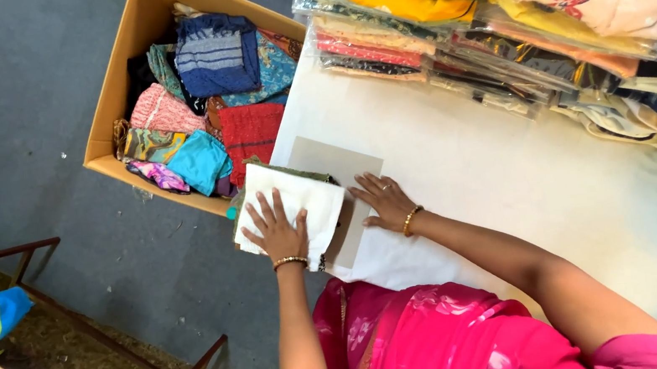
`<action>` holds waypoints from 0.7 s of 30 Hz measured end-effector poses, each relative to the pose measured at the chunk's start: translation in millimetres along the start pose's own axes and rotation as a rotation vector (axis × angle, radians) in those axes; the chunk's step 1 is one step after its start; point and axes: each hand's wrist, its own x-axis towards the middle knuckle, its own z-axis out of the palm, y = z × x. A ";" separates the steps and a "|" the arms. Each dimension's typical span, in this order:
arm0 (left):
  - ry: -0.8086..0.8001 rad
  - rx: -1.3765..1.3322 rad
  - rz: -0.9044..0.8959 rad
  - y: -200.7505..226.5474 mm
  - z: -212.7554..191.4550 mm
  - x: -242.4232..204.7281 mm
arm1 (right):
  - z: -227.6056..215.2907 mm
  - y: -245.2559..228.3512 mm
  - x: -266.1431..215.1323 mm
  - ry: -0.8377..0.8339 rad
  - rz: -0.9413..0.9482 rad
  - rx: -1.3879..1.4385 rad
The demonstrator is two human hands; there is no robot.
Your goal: Folding various colored t-shirts and garments on a white workstation and placing them into sorted stacks and boxes.
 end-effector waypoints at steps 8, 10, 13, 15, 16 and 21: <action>0.048 -0.109 0.009 -30.9 4.8 32.1 | -25.8 90.3 -85.1 0.089 0.466 -0.123; 0.130 -0.155 0.028 -21.7 -19.1 50.5 | -39.9 103.3 -122.3 0.073 0.589 -0.165; 0.229 -0.248 0.122 15.0 -41.7 81.0 | -37.8 127.3 -187.8 0.077 0.744 -0.219; 0.224 -0.308 0.229 53.4 -40.1 96.4 | -23.5 137.8 -237.6 0.102 0.816 -0.222; 0.197 -0.362 0.309 75.8 -33.9 100.2 | -15.3 140.5 -263.0 0.123 0.838 -0.218; -0.019 -0.590 0.737 224.3 -1.4 72.3 | 19.8 128.8 -378.9 0.269 1.068 -0.172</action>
